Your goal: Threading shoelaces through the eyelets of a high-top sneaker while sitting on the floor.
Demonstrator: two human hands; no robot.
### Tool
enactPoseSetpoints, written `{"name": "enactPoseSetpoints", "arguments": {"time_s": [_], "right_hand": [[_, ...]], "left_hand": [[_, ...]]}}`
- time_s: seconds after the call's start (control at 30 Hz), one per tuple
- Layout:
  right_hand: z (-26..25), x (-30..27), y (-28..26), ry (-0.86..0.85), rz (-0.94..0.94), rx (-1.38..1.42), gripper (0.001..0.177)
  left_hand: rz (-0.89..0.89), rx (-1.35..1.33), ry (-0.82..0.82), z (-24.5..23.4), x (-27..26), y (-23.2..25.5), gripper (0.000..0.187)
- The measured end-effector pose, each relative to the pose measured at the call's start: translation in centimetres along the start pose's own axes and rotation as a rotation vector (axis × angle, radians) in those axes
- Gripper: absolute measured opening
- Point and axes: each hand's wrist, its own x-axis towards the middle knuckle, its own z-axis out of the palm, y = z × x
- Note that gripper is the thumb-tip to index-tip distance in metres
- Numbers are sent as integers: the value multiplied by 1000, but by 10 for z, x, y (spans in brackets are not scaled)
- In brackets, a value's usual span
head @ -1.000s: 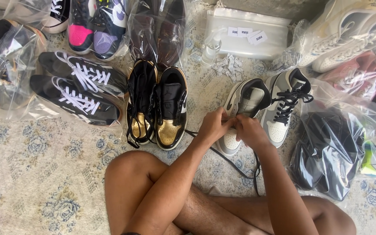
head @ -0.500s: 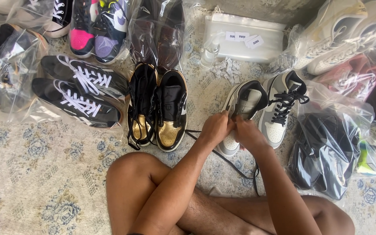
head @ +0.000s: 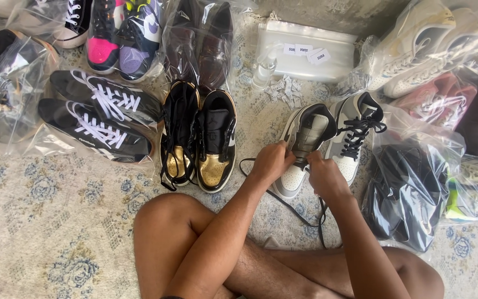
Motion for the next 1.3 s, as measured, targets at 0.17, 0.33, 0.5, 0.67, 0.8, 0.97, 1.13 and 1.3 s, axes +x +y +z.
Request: {"name": "enactPoseSetpoints", "arguments": {"time_s": [0.17,0.33,0.5,0.67,0.8,0.97,1.13,1.3], "right_hand": [[9,-17,5,43,46,341,25],[103,-38,32,430,3,435,26],[113,-70,-5,526,-114,530,30],[105,-69,-25,645,-282,517,46],[102,-74,-23,635,-382,795,11],[94,-104,3,619,-381,1193,12],[18,-153,13,659,-384,957,11],[-32,-175,4,669,-465,853,12]], "left_hand": [[-231,-240,-115,-12,-2,-2,30],[-413,-428,-231,-77,-17,47,41],[-386,-726,-239,-95,-27,56,39],[-302,-1176,-129,-120,-40,76,35],[-351,-1293,-105,-139,-50,78,27],[-406,-1412,118,-137,-46,43,21],[-343,-1499,197,-125,-45,34,15],[-456,-1413,183,-107,-39,31,20]]}}
